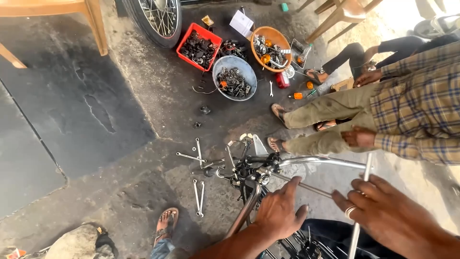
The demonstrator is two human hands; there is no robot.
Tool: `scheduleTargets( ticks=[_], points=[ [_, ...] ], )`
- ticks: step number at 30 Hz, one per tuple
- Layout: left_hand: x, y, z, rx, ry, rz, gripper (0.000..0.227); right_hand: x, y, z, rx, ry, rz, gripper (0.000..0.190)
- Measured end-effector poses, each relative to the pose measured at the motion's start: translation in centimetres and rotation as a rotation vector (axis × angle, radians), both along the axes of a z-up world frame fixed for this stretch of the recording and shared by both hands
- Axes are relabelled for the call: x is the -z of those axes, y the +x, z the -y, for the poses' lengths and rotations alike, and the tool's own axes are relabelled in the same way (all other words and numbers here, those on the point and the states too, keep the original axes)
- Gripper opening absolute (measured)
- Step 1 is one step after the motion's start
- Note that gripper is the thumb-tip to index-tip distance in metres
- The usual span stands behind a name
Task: Repairing or assembling the handlebar and front fork assembly of a motorcycle.
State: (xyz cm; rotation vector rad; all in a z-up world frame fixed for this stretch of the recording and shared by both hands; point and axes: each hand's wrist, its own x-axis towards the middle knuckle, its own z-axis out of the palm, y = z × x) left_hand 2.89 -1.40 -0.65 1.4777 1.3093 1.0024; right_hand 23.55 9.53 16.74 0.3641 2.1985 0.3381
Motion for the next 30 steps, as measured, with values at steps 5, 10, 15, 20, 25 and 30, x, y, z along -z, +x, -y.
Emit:
scheduleTargets(
  ticks=[5,10,15,20,25,30],
  points=[
    [-0.3,-0.2,-0.5,-0.042,0.076,0.028,0.075,-0.4,-1.3,0.0,0.133,0.003,0.089,0.066],
    [-0.4,-0.6,-0.8,0.023,-0.047,0.009,0.078,-0.4,-3.8,0.8,0.174,0.019,0.161,0.064],
    [-1.1,-1.1,-1.3,0.076,-0.154,-0.017,0.077,0.2,-2.9,-0.1,0.029,0.075,-0.056,0.065],
    [-1.3,-1.2,-1.4,0.036,-0.179,0.034,0.085,-1.8,-10.7,-0.4,0.012,0.195,-0.18,0.034],
    [1.0,0.5,-1.6,-0.143,0.067,-0.016,0.084,-0.1,-9.6,-2.0,1.368,-0.08,-0.248,0.079],
    [0.8,0.0,-2.5,-0.191,0.001,0.055,0.051,-2.0,-9.3,0.8,0.658,0.122,-0.649,0.054]
  ],
)
